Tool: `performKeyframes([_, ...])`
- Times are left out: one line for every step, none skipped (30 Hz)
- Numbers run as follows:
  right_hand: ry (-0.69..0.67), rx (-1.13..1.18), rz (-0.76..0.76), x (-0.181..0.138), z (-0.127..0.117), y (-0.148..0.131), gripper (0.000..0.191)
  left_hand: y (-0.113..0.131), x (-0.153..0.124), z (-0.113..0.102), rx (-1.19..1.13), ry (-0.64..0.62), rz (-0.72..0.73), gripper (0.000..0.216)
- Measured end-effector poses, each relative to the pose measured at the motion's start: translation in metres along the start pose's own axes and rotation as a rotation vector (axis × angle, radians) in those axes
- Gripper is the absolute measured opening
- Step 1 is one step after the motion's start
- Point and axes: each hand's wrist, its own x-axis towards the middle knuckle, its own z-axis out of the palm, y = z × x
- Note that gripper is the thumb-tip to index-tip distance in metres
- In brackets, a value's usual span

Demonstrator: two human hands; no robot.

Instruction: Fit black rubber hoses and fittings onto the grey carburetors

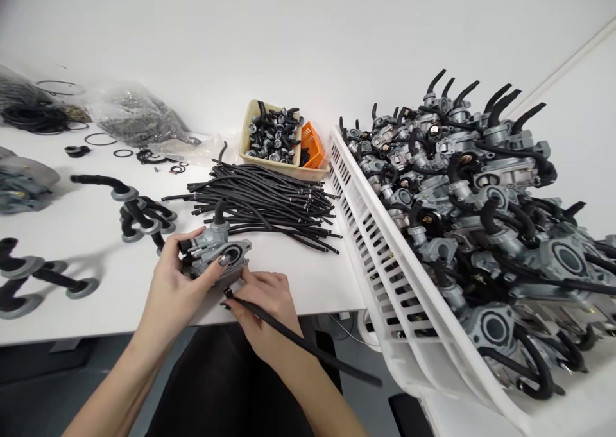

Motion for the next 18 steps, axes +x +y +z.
performKeyframes([-0.020,-0.014,-0.012,0.0003,-0.0006,-0.0001,0.019,0.0000,0.0001,0.0000,0.000,0.006,0.007,0.057])
performKeyframes([-0.019,-0.013,-0.003,0.0007,-0.0010,0.0000,0.018,-0.0001,0.0001,0.0000,0.001,0.007,0.013,0.056])
performKeyframes([-0.004,0.000,0.024,0.0011,-0.0012,0.0004,0.017,-0.0002,0.0002,-0.0001,0.000,0.004,0.018,0.056])
performKeyframes([0.018,0.020,0.060,0.0014,-0.0012,0.0009,0.016,-0.0002,0.0002,-0.0003,-0.002,0.002,0.018,0.057])
performKeyframes([0.039,0.039,0.089,0.0017,-0.0011,0.0013,0.015,-0.0003,0.0002,-0.0004,-0.006,-0.003,0.013,0.057])
performKeyframes([0.048,0.049,0.102,0.0019,-0.0010,0.0016,0.015,-0.0004,0.0001,-0.0005,-0.010,-0.004,0.005,0.057])
performKeyframes([0.041,0.049,0.096,0.0019,-0.0009,0.0016,0.015,-0.0006,0.0001,-0.0004,-0.011,-0.006,-0.002,0.057])
performKeyframes([0.026,0.037,0.073,0.0017,-0.0008,0.0014,0.016,-0.0008,0.0002,-0.0003,-0.012,-0.007,-0.007,0.057])
performKeyframes([0.010,0.019,0.040,0.0015,-0.0007,0.0010,0.017,-0.0011,0.0003,-0.0001,-0.012,-0.007,-0.009,0.056])
performKeyframes([-0.002,0.004,0.011,0.0012,-0.0006,0.0006,0.019,-0.0015,0.0004,0.0002,-0.012,-0.008,-0.008,0.056])
performKeyframes([-0.005,-0.004,-0.002,0.0010,-0.0003,0.0004,0.020,-0.0018,0.0006,0.0005,-0.011,-0.009,-0.004,0.056])
performKeyframes([-0.002,-0.002,0.007,0.0009,0.0001,0.0005,0.019,-0.0021,0.0008,0.0007,-0.010,-0.009,0.001,0.056])
performKeyframes([0.016,0.009,0.027,0.0009,0.0007,0.0009,0.018,-0.0023,0.0010,0.0008,-0.008,-0.012,0.005,0.056])
performKeyframes([0.038,0.025,0.053,0.0009,0.0013,0.0017,0.017,-0.0023,0.0012,0.0008,-0.005,-0.012,0.009,0.056])
performKeyframes([0.059,0.039,0.072,0.0010,0.0020,0.0025,0.017,-0.0021,0.0012,0.0008,-0.001,-0.010,0.012,0.056])
performKeyframes([0.067,0.047,0.083,0.0009,0.0026,0.0034,0.017,-0.0017,0.0012,0.0008,0.004,-0.010,0.011,0.056])
performKeyframes([0.065,0.046,0.081,0.0007,0.0030,0.0041,0.018,-0.0012,0.0011,0.0008,0.010,-0.007,0.009,0.057])
performKeyframes([0.054,0.042,0.068,0.0004,0.0032,0.0045,0.019,-0.0007,0.0009,0.0008,0.015,-0.006,0.006,0.057])
